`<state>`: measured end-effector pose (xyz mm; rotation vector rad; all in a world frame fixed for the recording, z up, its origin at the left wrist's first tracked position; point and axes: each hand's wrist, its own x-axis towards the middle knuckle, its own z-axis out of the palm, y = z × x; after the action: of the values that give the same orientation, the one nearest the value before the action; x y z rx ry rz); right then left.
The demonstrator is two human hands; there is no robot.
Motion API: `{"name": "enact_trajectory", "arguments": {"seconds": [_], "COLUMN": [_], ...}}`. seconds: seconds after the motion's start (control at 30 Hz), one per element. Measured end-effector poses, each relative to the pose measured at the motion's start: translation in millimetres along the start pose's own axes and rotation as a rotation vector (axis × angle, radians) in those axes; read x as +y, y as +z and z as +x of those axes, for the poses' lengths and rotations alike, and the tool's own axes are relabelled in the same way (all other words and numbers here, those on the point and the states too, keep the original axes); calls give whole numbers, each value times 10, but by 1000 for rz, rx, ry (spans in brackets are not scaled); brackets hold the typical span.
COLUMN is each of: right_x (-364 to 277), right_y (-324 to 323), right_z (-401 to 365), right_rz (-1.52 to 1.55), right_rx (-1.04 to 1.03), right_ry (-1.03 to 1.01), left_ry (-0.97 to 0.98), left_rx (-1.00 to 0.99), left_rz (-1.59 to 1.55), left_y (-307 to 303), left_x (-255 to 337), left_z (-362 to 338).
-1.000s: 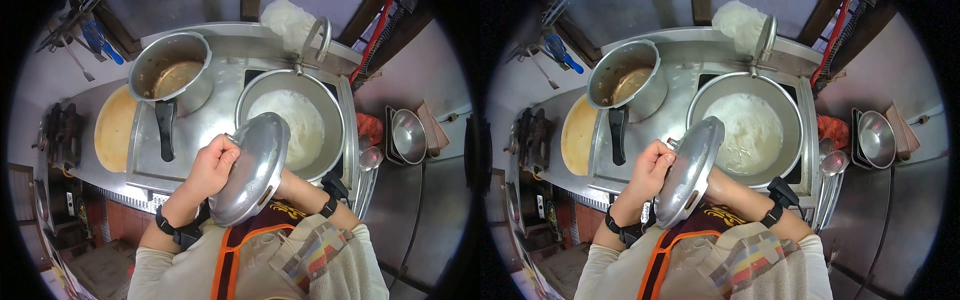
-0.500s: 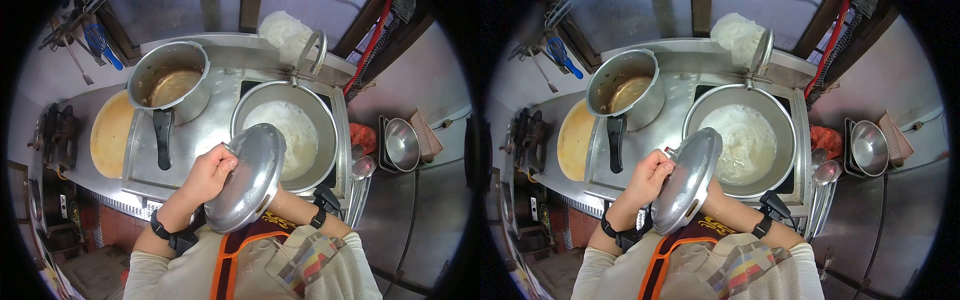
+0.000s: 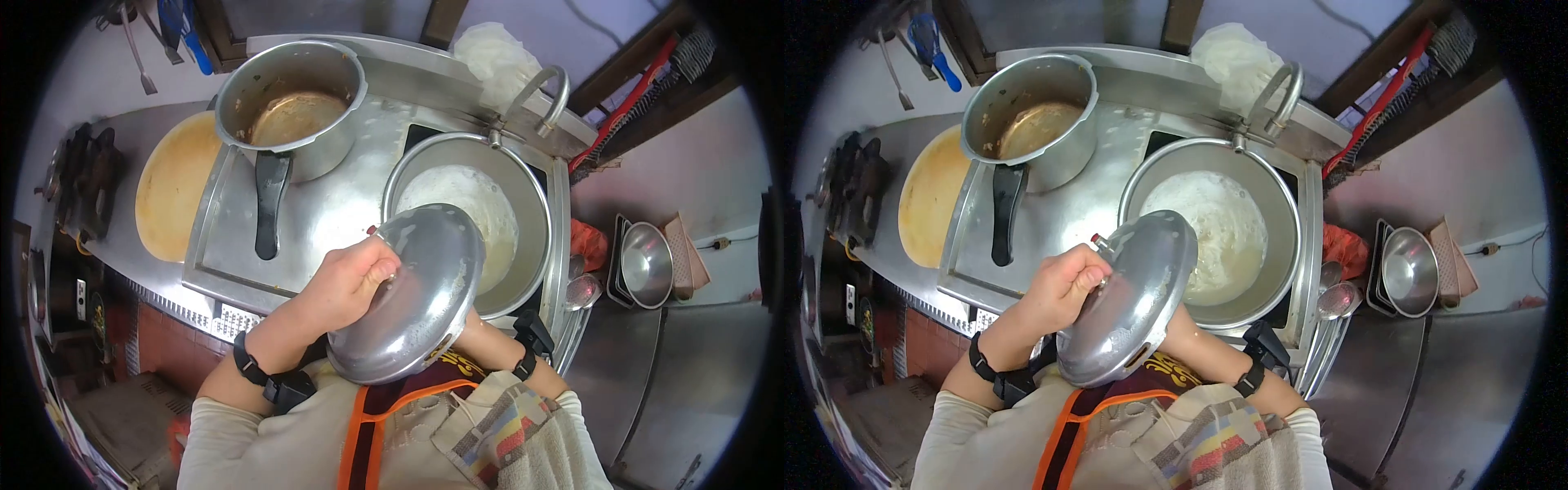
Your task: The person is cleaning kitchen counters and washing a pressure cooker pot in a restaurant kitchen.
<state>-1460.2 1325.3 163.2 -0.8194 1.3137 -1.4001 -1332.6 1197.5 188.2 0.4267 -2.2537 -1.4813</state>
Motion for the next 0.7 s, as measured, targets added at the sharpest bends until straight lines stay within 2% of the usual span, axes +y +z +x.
{"name": "enact_trajectory", "arguments": {"seconds": [0.1,0.27,0.53,0.7], "right_x": [-92,-212,-307,-327], "right_y": [23,84,130,110], "right_z": [7,63,158,130], "right_rz": [213,439,567,576], "right_rx": [14,80,171,139], "right_ry": [138,284,360,382], "left_ry": [-77,-48,-62,-59], "left_rx": [32,19,-62,-85], "left_rz": [-70,-96,-135,-116], "left_y": [-11,-5,-68,-83], "left_x": [-7,-108,-93,-66], "left_z": [-25,-65,-51,-41]}}
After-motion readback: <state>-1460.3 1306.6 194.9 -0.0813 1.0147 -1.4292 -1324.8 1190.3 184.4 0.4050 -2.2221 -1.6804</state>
